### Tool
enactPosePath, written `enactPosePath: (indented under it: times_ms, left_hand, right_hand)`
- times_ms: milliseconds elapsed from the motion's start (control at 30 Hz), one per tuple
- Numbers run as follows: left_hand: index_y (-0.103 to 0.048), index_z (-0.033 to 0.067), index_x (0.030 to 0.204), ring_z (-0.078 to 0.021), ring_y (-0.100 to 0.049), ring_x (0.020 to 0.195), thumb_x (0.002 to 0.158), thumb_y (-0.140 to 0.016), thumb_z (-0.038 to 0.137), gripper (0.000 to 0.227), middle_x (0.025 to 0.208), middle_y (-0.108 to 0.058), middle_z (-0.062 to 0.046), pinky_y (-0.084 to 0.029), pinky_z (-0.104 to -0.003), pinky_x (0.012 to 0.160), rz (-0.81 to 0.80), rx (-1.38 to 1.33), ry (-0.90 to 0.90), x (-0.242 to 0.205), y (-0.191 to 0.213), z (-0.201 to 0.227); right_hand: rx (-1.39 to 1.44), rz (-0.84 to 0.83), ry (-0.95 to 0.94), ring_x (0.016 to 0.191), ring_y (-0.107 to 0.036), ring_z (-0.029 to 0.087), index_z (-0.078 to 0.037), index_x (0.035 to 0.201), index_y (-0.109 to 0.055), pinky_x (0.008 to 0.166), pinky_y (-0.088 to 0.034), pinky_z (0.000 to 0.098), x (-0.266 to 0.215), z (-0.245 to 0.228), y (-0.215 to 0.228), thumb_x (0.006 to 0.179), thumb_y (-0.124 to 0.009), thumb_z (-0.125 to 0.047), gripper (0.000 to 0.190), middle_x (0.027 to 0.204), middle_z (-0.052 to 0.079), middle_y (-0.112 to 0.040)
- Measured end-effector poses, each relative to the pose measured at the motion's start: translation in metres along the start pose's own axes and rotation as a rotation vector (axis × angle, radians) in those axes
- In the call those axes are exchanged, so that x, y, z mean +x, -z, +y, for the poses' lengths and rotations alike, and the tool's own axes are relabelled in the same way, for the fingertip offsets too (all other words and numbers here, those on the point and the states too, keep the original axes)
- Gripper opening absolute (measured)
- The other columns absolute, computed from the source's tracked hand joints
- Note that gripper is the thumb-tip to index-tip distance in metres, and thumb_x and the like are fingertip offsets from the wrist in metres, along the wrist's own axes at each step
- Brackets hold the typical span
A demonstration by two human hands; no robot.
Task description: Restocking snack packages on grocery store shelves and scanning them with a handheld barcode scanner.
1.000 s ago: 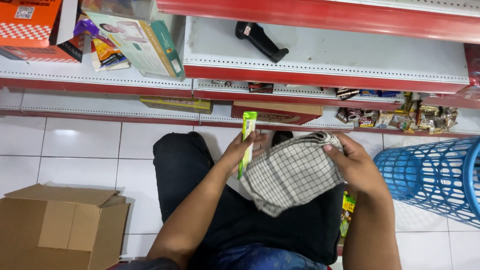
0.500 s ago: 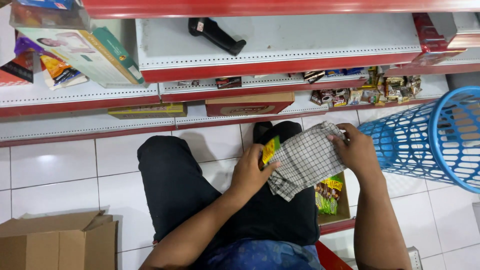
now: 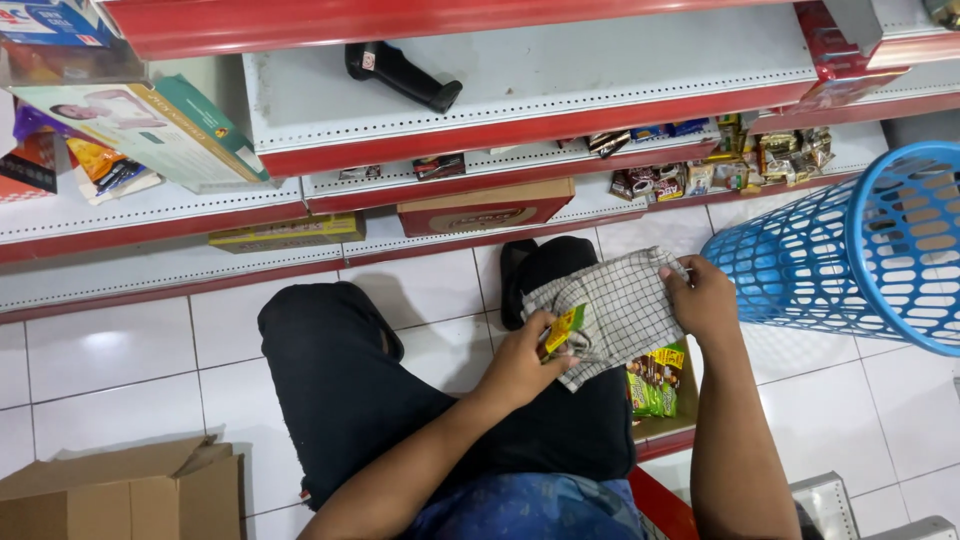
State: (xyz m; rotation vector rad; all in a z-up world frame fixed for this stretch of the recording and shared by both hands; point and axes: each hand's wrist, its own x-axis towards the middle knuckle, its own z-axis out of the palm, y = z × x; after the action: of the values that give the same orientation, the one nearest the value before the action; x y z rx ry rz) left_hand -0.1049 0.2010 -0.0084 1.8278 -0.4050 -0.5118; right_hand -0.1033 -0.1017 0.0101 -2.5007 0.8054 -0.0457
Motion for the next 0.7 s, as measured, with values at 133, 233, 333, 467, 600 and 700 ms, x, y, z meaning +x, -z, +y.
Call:
enactPosePath:
  times_ms: [133, 233, 333, 467, 600, 700]
  left_hand:
    - [-0.052, 0.0048, 0.114, -0.0260, -0.072, 0.083, 0.083, -0.084, 0.023, 0.048, 0.092, -0.072, -0.012, -0.058, -0.038, 0.074, -0.150, -0.246, -0.106, -0.015, 0.032, -0.007]
    - [-0.056, 0.0059, 0.114, -0.0196, -0.073, 0.084, 0.085, -0.081, 0.022, 0.042, 0.094, -0.077, -0.005, -0.054, -0.033, 0.076, -0.296, -0.127, -0.036, -0.020, 0.048, -0.001]
    - [-0.060, 0.0078, 0.109, -0.0239, -0.073, 0.078, 0.086, -0.079, 0.024, 0.034, 0.091, -0.076, -0.007, -0.055, -0.035, 0.073, -0.315, 0.018, 0.180, -0.021, 0.050, 0.008]
    - [-0.059, 0.0053, 0.111, -0.0336, -0.070, 0.094, 0.081, -0.075, 0.013, 0.035, 0.103, -0.070, -0.014, -0.056, -0.042, 0.080, -0.028, 0.131, -0.489, -0.008, 0.036, 0.023]
    - [-0.060, 0.0045, 0.106, -0.0359, -0.070, 0.097, 0.081, -0.072, 0.013, 0.030, 0.099, -0.071, -0.015, -0.055, -0.046, 0.081, -0.091, 0.322, -0.504, 0.009, 0.019, 0.003]
    - [-0.063, 0.0032, 0.111, -0.0344, -0.070, 0.077, 0.094, -0.070, 0.034, 0.036, 0.085, -0.070, -0.018, -0.052, -0.045, 0.069, -0.190, 0.090, 0.044, 0.004, 0.038, 0.018]
  right_hand:
    - [0.032, 0.057, -0.013, 0.075, -0.072, 0.031, -0.003, 0.111, -0.074, 0.071, -0.055, 0.0418, -0.002, 0.022, 0.000, 0.094, -0.074, -0.031, 0.032, 0.083, 0.018, -0.073]
    - [-0.007, 0.130, 0.087, 0.076, -0.072, 0.033, -0.002, 0.112, -0.074, 0.071, -0.055, 0.0425, -0.011, 0.014, 0.010, 0.095, -0.075, -0.029, 0.032, 0.085, 0.019, -0.073]
    - [-0.058, 0.161, 0.155, 0.076, -0.071, 0.036, -0.003, 0.116, -0.073, 0.071, -0.056, 0.0433, -0.025, -0.017, 0.029, 0.096, -0.075, -0.028, 0.032, 0.085, 0.022, -0.072]
    - [-0.065, 0.128, 0.244, 0.075, -0.072, 0.036, -0.003, 0.116, -0.072, 0.070, -0.057, 0.0426, -0.039, -0.050, 0.040, 0.094, -0.077, -0.029, 0.034, 0.088, 0.021, -0.073]
    - [0.046, -0.048, 0.256, 0.069, -0.074, 0.031, -0.005, 0.114, -0.072, 0.065, -0.057, 0.0406, -0.065, -0.106, 0.050, 0.090, -0.074, -0.033, 0.036, 0.086, 0.016, -0.076]
    - [0.151, -0.353, 0.199, 0.070, -0.077, 0.025, -0.009, 0.114, -0.074, 0.066, -0.059, 0.0376, -0.074, -0.104, 0.035, 0.091, -0.071, -0.037, 0.036, 0.081, 0.013, -0.079]
